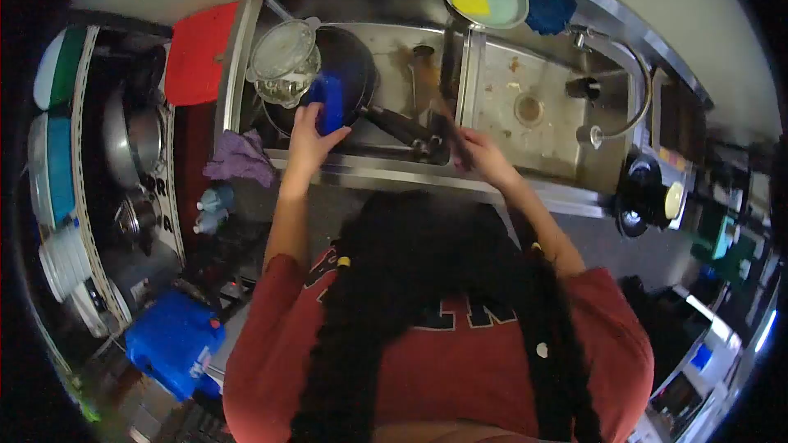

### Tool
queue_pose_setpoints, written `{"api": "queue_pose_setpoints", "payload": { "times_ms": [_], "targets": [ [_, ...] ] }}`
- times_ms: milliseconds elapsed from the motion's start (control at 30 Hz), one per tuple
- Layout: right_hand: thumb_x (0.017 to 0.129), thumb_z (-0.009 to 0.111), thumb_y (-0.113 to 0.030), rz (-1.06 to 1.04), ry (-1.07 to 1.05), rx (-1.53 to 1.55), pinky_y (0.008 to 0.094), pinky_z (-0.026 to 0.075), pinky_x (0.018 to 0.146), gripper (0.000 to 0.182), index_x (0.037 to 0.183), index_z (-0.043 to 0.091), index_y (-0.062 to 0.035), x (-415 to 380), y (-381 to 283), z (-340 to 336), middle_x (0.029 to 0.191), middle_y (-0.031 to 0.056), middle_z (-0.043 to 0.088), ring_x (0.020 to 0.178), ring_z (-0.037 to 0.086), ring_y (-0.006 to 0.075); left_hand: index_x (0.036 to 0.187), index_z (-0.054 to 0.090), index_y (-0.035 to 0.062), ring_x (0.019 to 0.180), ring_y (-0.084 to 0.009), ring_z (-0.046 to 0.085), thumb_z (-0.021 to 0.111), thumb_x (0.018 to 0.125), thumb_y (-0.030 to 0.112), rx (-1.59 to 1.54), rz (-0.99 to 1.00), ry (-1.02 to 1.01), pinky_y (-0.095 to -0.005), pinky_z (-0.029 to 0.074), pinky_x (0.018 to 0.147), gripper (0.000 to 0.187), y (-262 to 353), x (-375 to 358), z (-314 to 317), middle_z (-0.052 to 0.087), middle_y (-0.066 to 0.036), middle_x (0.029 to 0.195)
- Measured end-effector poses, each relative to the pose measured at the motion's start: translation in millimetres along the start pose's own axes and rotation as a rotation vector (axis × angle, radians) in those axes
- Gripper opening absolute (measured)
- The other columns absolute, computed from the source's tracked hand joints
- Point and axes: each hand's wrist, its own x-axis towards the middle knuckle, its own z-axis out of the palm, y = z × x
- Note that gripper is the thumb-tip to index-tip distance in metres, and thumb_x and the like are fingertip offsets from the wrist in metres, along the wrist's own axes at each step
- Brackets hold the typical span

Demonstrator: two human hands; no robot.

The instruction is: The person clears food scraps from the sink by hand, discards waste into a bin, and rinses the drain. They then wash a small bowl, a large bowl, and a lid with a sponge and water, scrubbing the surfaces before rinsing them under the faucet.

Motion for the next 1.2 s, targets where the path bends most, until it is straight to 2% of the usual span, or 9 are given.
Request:
{"api": "queue_pose_setpoints", "payload": {
  "times_ms": [67, 133, 167, 367, 433, 533, 833, 1033, 1200],
  "targets": [
    [0.098, 0.046, -0.025, 0.145, -0.061, 0.1, 0.0279, 0.046, 0.058, 0.028, 0.104, 0.063, -0.0042, 45, -19, 47, 0.078, 0.0026, 0.061, 0.066, 0.057, 0.0124, 0.115, 0.056, 0.0005, 0.093, -0.032, 0.056, 0.083, 0.068, 0.028, -0.002, -0.062, -0.023, -0.0398, 0.046, 0.081, 0.061, -12, -3, -5, 0.052, -0.016, 0.102],
    [0.098, 0.047, -0.03, 0.005, -0.119, -0.302, 0.0321, 0.046, 0.055, 0.03, 0.094, 0.064, -0.0052, 84, -37, 90, 0.075, 0.0044, 0.062, 0.066, 0.061, 0.0156, 0.115, 0.056, 0.0006, 0.095, -0.0321, 0.056, 0.082, 0.069, 0.029, 0.0, -0.006, -0.019, -0.0396, 0.046, 0.083, 0.06, -23, -6, -3, 0.052, -0.017, 0.105],
    [0.097, 0.048, -0.031, 0.172, -0.14, 0.284, 0.0346, 0.048, 0.057, 0.031, 0.094, 0.064, -0.0047, 110, -21, 107, 0.072, 0.0054, 0.063, 0.066, 0.063, 0.0177, 0.116, 0.055, 0.0006, 0.097, -0.0322, 0.055, 0.081, 0.071, 0.031, 0.001, 0.024, 0.022, -0.0395, 0.045, 0.085, 0.06, -26, -5, 0, 0.051, -0.017, 0.107],
    [0.097, 0.047, -0.026, 0.078, -0.166, -0.222, 0.0373, 0.055, 0.064, 0.031, 0.096, 0.068, -0.0028, 201, -6, 158, 0.079, 0.013, 0.069, 0.076, 0.069, 0.0213, 0.12, 0.055, 0.0025, 0.106, -0.0352, 0.053, 0.077, 0.077, 0.034, 0.04, 0.027, 0.056, -0.0414, 0.043, 0.092, 0.058, -33, 8, 8, 0.052, -0.018, 0.112],
    [0.094, 0.053, -0.025, -0.168, 0.019, -0.962, 0.0444, 0.055, 0.07, 0.028, 0.102, 0.068, -0.0024, 205, -10, 165, 0.081, 0.0178, 0.069, 0.078, 0.069, 0.0304, 0.122, 0.055, 0.0031, 0.107, -0.0363, 0.053, 0.075, 0.08, 0.036, 0.039, 0.017, 0.076, -0.0417, 0.042, 0.093, 0.057, -39, 14, 12, 0.052, -0.018, 0.113],
    [0.088, 0.06, -0.027, -0.209, 0.327, -0.628, 0.0485, 0.051, 0.083, 0.031, 0.105, 0.067, -0.0012, 171, -19, 165, 0.096, 0.0201, 0.066, 0.09, 0.065, 0.0372, 0.127, 0.052, 0.0046, 0.11, -0.0396, 0.051, 0.067, 0.086, 0.041, 0.105, 0.146, 0.121, -0.0439, 0.041, 0.095, 0.057, -51, 21, 25, 0.05, -0.022, 0.119],
    [0.083, 0.054, -0.02, -0.581, 0.583, -0.498, 0.0454, 0.048, 0.078, 0.021, 0.089, 0.064, -0.003, 75, 33, 25, 0.092, 0.0179, 0.06, 0.088, 0.058, 0.0392, 0.123, 0.056, 0.0016, 0.112, -0.0395, 0.051, 0.074, 0.082, 0.028, 0.191, 0.109, 0.224, -0.0454, 0.04, 0.098, 0.052, -29, 31, 46, 0.051, -0.022, 0.122],
    [0.086, 0.047, -0.019, -0.129, 0.938, -0.418, 0.0473, 0.05, 0.078, 0.024, 0.089, 0.066, -0.0031, -18, 109, -102, 0.088, 0.0222, 0.064, 0.087, 0.062, 0.04, 0.121, 0.054, -0.0038, 0.11, -0.0421, 0.05, 0.067, 0.088, 0.031, 0.32, 0.13, 0.276, -0.0473, 0.039, 0.095, 0.049, -15, 41, 61, 0.054, -0.026, 0.115],
    [0.087, 0.052, -0.025, 0.152, 0.872, -0.192, 0.0437, 0.05, 0.078, 0.029, 0.098, 0.066, -0.0025, -31, 184, -228, 0.09, 0.0209, 0.068, 0.086, 0.064, 0.0378, 0.124, 0.051, -0.0041, 0.112, -0.0412, 0.05, 0.064, 0.089, 0.022, 0.366, 0.189, 0.456, -0.0471, 0.038, 0.098, 0.045, 89, 49, 98, 0.053, -0.024, 0.12]
  ]
}}
